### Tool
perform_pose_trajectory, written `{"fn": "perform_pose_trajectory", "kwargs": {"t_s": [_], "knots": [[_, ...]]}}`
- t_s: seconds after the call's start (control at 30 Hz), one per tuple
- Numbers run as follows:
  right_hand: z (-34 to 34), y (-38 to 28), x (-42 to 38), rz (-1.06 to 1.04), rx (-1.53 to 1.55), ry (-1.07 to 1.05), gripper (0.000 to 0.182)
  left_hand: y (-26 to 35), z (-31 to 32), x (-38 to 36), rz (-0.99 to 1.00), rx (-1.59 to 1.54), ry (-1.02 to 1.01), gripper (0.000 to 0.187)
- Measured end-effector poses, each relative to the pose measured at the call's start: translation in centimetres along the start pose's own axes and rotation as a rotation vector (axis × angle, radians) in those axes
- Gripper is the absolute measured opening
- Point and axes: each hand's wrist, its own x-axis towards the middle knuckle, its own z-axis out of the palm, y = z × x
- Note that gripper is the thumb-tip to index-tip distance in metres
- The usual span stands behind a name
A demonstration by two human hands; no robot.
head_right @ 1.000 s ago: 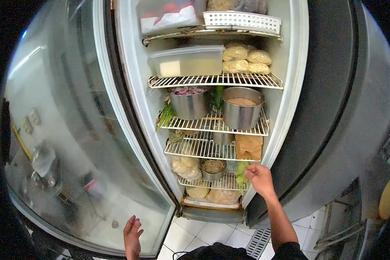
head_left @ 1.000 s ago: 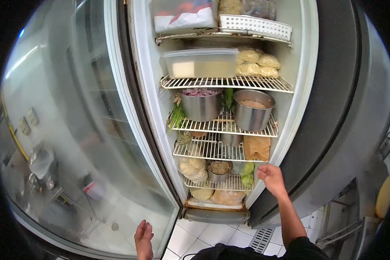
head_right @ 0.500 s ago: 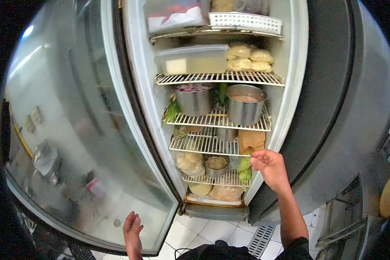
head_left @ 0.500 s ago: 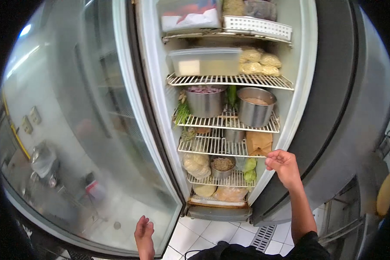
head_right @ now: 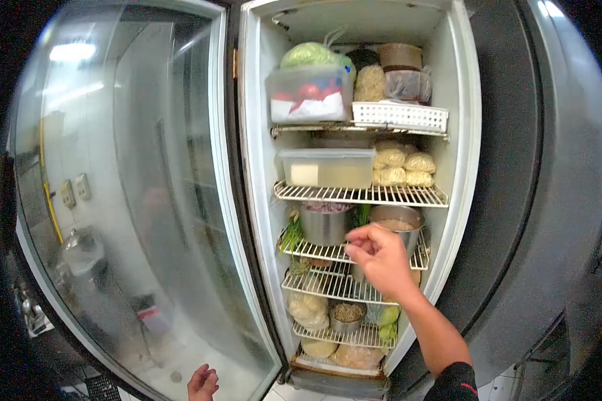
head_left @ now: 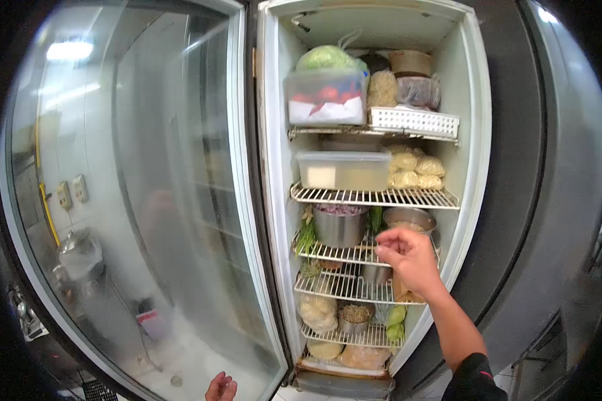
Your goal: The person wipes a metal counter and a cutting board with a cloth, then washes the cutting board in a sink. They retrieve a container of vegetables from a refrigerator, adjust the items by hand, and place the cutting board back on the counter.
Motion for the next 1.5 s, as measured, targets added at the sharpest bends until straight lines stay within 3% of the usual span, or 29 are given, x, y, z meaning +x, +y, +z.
{"fn": "perform_pose_trajectory", "kwargs": {"t_s": [0.17,0.43,0.53,0.73,0.83,0.87,0.97,1.17,1.33,1.4,1.47,1.5], "knots": [[-0.6,-4.0,4.2,-0.171,-0.083,0.062,0.015,0.6,0.6,0.9,0.016,-0.002,-0.021,0.051],[-0.7,-5.7,13.3,-0.802,-0.567,0.182,0.012,0.9,2.3,2.3,0.048,0.003,-0.073,0.052],[0.0,-6.2,18.0,-0.879,-0.690,0.220,0.013,1.4,3.2,3.0,0.032,0.041,-0.113,0.054],[1.5,-8.3,27.3,-0.864,-0.984,0.381,0.036,0.8,4.1,3.5,0.061,-0.014,-0.093,0.055],[2.5,-8.6,30.8,-1.011,-0.967,0.562,0.033,0.5,3.8,3.4,0.072,-0.032,-0.074,0.055],[2.5,-9.2,31.3,-0.828,-1.001,0.454,0.039,0.3,3.6,3.4,0.059,-0.030,-0.061,0.055],[3.0,-10.5,32.0,-0.645,-1.123,0.438,0.047,-0.6,2.8,3.3,0.028,-0.040,-0.029,0.055],[3.5,-10.9,33.9,-0.517,-1.000,0.367,0.059,-1.6,2.0,3.6,0.000,-0.074,-0.034,0.053],[4.4,-12.3,33.5,-0.582,-0.889,0.525,0.068,3.6,5.2,4.7,0.067,-0.089,-0.131,0.052],[4.8,-13.7,32.0,-0.615,-0.873,0.564,0.071,3.9,6.9,7.5,0.083,-0.266,-0.256,0.068],[4.8,-15.4,30.4,-0.674,-0.863,0.607,0.073,8.3,9.7,8.6,0.191,-0.320,-0.342,0.056],[4.7,-16.2,29.4,-0.665,-0.873,0.601,0.073,10.9,10.9,9.0,0.213,-0.401,-0.428,0.059]]}}
